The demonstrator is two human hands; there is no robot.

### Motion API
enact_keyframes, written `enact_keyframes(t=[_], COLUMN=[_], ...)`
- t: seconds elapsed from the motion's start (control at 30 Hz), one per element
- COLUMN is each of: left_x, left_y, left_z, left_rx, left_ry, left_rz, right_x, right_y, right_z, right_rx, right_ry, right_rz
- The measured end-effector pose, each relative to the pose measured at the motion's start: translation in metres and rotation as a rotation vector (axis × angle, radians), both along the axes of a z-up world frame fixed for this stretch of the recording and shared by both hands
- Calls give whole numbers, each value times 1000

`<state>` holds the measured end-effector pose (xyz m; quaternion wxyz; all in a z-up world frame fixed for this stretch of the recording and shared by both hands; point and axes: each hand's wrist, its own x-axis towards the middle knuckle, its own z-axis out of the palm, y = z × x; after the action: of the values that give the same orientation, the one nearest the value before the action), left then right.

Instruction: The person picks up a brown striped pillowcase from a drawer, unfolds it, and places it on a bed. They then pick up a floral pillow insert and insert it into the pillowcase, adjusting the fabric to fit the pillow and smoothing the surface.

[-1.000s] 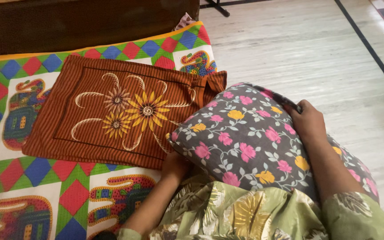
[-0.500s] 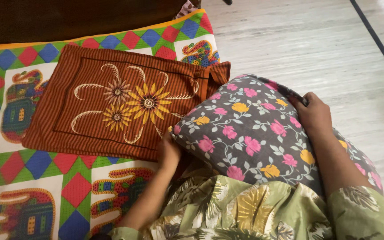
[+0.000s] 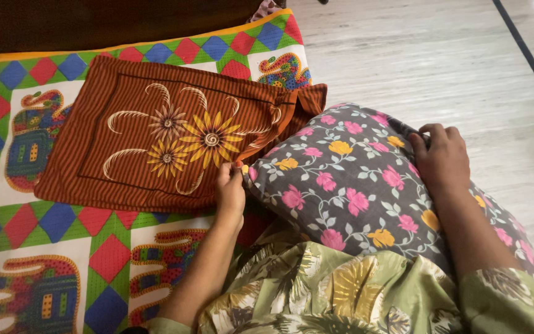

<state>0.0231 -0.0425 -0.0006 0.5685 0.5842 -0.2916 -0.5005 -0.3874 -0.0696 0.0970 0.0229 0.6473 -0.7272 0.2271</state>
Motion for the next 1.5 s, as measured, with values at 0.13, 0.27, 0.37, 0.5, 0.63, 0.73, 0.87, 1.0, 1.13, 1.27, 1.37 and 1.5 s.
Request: enact_keyframes(t=[0.13,0.27,0.37,0.5,0.63,0.73,0.87,1.0,1.13,1.27,1.37,1.5], left_x=[1,4,4,5,3,4,3,6,20,24,18,8], left_y=[1,-6,-10,-13,-9,-6,-6,-10,-14,-10,-3,5], left_z=[9,10,8,10,15,17,18,22,32,45,53,60], left_rx=[7,-103,-135,-138,-126,-99,-98,-136,-234,-179,-111,-143], left_ry=[17,-24,-6,-59,-45,-26,-103,-209,-401,-371,-288,-391], left_rz=[2,7,0,0,0,14,12,-37,-133,-242,-307,-267], right_x=[19,65,127,198,214,214,213,213,218,225,228,227], right_y=[14,27,55,88,112,113,111,107,101,98,99,101], right_z=[23,52,58,55,42,30,25,33,43,46,44,40], right_rx=[-146,-160,-29,54,153,140,176,187,116,1,47,35], right_ry=[163,-77,-261,121,263,341,354,113,-251,76,199,278], right_rz=[139,252,376,935,1079,1081,1084,1076,770,663,653,658])
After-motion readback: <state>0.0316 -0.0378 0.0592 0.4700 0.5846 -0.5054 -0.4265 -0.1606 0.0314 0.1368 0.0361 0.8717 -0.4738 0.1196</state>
